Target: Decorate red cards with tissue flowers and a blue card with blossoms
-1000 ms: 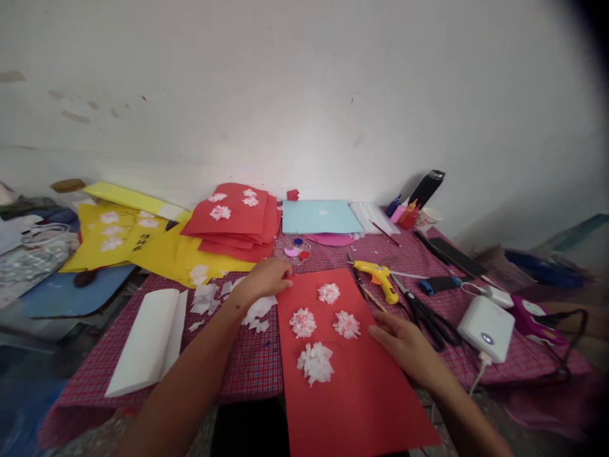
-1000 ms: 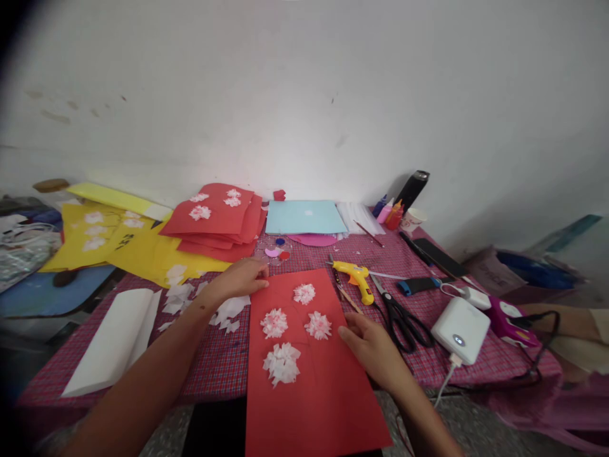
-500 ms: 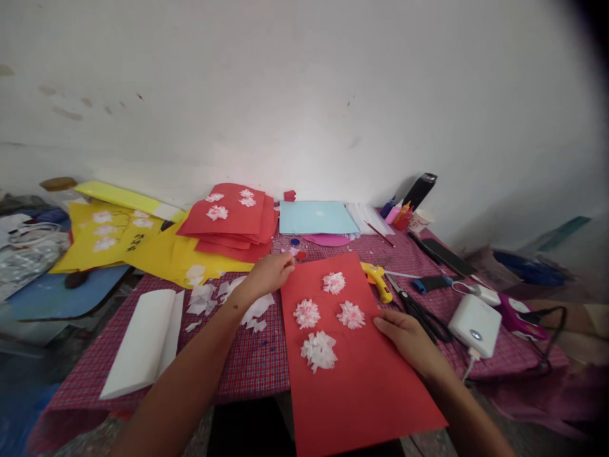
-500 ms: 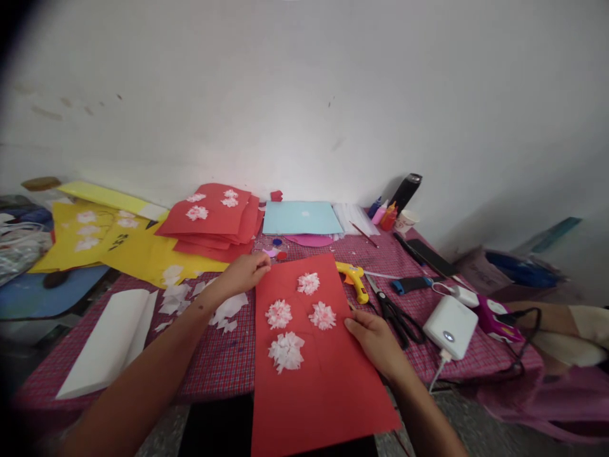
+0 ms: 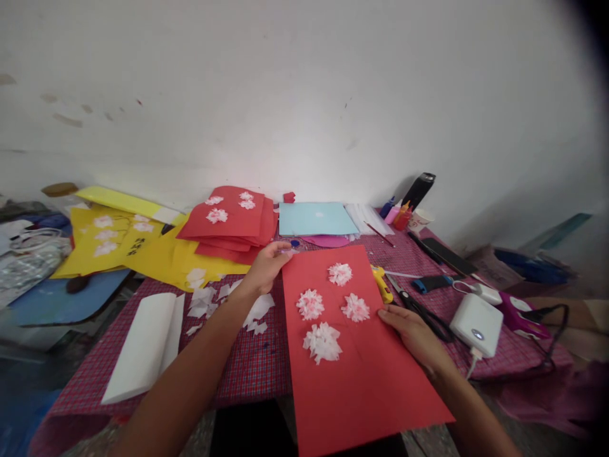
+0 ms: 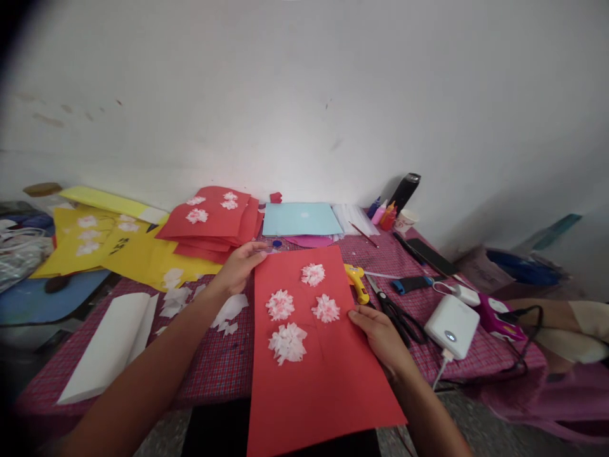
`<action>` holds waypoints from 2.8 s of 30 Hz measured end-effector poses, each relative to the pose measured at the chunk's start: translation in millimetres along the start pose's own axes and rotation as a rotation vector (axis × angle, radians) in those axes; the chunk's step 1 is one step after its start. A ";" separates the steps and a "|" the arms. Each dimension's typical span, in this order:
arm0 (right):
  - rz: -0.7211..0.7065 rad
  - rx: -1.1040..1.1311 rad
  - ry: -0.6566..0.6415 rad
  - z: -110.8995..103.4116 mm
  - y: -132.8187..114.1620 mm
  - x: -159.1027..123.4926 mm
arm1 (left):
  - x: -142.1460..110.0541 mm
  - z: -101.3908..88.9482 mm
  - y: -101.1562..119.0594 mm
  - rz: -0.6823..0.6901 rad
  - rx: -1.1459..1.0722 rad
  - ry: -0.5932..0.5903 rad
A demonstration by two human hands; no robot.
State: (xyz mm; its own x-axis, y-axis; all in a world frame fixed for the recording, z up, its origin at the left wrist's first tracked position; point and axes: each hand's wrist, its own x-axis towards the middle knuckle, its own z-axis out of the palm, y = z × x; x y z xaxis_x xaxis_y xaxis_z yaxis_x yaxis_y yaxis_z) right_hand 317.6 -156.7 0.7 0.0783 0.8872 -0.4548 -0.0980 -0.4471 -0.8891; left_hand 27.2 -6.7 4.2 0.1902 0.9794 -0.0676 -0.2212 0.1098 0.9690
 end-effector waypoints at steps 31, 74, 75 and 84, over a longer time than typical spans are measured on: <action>-0.138 0.168 0.086 17.0 -3.0 16.0 | -14.2 7.7 7.2 -0.204 0.021 -0.191; -0.511 -1.201 0.157 19.8 -17.0 33.4 | 7.8 -27.0 -12.0 0.315 1.424 -0.023; -0.511 -1.209 0.153 15.8 -20.3 31.1 | 7.5 -26.5 -12.0 0.304 1.410 -0.033; -0.510 -1.072 0.181 2.4 -3.5 14.3 | 2.1 -55.4 35.7 0.411 0.997 0.157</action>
State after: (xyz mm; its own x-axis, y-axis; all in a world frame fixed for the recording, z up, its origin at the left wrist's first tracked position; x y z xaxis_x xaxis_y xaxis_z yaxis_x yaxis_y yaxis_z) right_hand 316.7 -142.1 -2.6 0.0142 0.9992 0.0379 0.8539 0.0076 -0.5204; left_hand -33.3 8.7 25.5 0.1395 0.9282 0.3449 0.6489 -0.3487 0.6762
